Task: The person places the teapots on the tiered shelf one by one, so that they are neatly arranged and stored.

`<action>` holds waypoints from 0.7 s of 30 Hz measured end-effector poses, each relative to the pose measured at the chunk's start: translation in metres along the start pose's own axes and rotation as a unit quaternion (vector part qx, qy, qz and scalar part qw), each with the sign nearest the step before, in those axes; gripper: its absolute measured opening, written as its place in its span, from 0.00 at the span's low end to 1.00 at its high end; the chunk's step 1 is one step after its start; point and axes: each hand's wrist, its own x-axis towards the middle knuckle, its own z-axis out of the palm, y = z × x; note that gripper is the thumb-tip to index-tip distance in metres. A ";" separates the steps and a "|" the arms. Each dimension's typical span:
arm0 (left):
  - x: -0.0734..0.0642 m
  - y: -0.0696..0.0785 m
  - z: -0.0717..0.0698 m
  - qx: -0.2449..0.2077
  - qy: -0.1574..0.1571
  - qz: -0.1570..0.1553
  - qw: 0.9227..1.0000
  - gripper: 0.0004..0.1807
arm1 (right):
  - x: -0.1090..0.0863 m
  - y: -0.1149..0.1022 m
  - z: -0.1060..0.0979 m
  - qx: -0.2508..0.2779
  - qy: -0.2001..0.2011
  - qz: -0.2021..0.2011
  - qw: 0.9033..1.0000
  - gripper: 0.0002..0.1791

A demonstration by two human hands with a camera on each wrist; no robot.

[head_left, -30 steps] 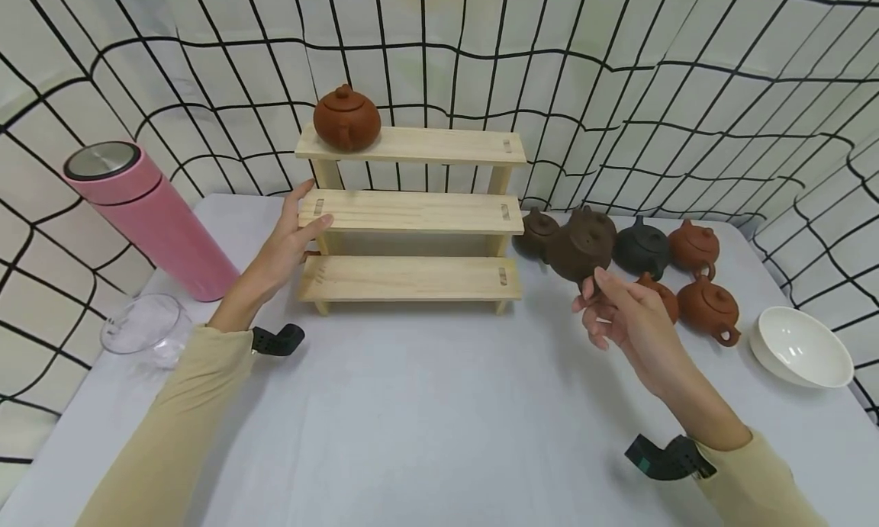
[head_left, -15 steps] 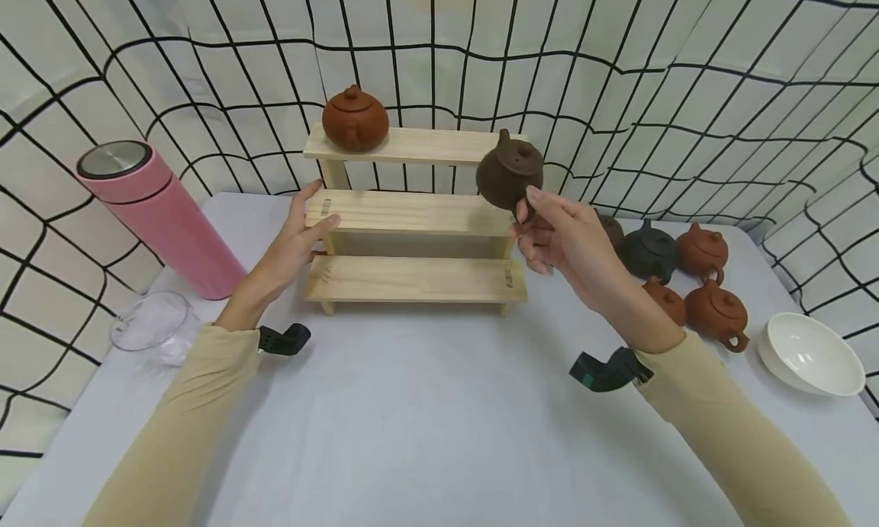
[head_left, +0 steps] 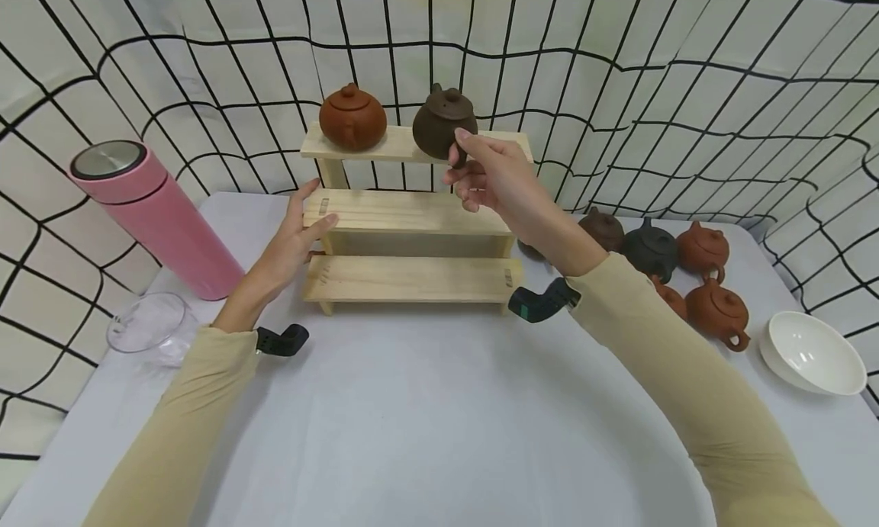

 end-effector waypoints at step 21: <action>0.001 -0.002 -0.001 0.007 -0.004 0.011 1.000 0.43 | 0.039 0.004 0.013 -0.018 0.015 0.025 0.999 0.19</action>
